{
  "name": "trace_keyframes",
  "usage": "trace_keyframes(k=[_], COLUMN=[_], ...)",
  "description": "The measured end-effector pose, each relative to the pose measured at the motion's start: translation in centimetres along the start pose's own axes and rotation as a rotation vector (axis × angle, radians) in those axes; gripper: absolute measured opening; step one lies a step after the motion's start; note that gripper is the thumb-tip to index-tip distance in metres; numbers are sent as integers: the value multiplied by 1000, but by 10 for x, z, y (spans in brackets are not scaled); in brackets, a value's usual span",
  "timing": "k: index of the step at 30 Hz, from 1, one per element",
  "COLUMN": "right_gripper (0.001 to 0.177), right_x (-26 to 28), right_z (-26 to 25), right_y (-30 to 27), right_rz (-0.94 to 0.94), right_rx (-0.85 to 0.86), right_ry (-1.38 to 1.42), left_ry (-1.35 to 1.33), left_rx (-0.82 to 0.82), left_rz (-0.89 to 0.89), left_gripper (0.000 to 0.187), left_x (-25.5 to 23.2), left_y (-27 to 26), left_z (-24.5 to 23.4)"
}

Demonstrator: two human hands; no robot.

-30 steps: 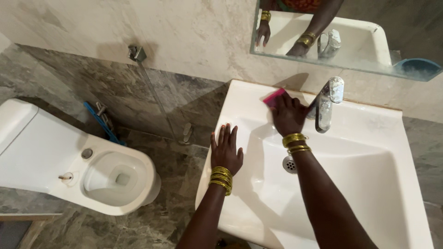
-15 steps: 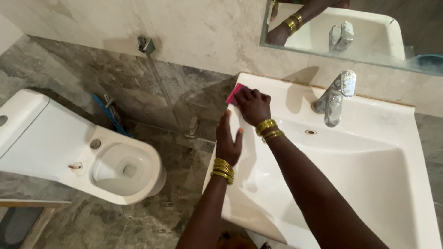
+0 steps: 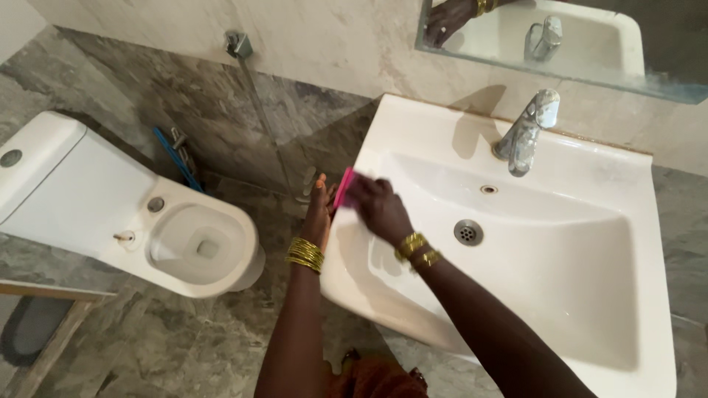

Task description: The person scrubs a white bathroom sink with a pink sponge, moving around the basin and faucet. They briefly rinse the sponge under running water and continue scrubbing the sink surfaces.

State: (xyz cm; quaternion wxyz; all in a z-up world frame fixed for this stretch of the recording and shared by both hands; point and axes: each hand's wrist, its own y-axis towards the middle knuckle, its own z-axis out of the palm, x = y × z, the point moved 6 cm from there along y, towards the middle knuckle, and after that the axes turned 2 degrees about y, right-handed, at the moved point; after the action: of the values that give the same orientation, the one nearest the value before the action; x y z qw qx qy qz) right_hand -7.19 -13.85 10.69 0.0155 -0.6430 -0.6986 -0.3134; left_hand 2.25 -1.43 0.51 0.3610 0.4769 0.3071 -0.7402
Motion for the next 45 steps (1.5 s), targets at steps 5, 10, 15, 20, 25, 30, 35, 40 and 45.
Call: trace_keyframes(k=[5,10,15,20,25,30,35,40,45], right_gripper=[29,20,23,39,29,29,42,41,36], right_x=[17,103,77,-5,-15,-22,-107,-83,-22], right_z=[0,-4,-41,-46,5,26,33,46,19], right_y=[-9,-97,-133,-154,-135,-95,-80,-114,-113], right_rz=[-101,-525,-427,12,6,15,370,223,102], right_rx=[23,183,522,782,690,434,180,486,329], right_ry=[39,183,366,489,426,326,190,438,467], left_ry=[153,190,608,1306,1332,1275,1458,1602,1673], left_rx=[-29,-7,184,94,97,43,126,192,206], left_rz=[-112,-344,30,362,300,292,293,365,432], left_gripper=[101,90,74,65,66,61,58,59,59], left_x=[-30,-19,0,21,21,22,16,4,-12], left_y=[-42,-55,-25,-26,-26,-11,24,40,54], left_z=[-5,-35,-38,22,26,26,49,66,83])
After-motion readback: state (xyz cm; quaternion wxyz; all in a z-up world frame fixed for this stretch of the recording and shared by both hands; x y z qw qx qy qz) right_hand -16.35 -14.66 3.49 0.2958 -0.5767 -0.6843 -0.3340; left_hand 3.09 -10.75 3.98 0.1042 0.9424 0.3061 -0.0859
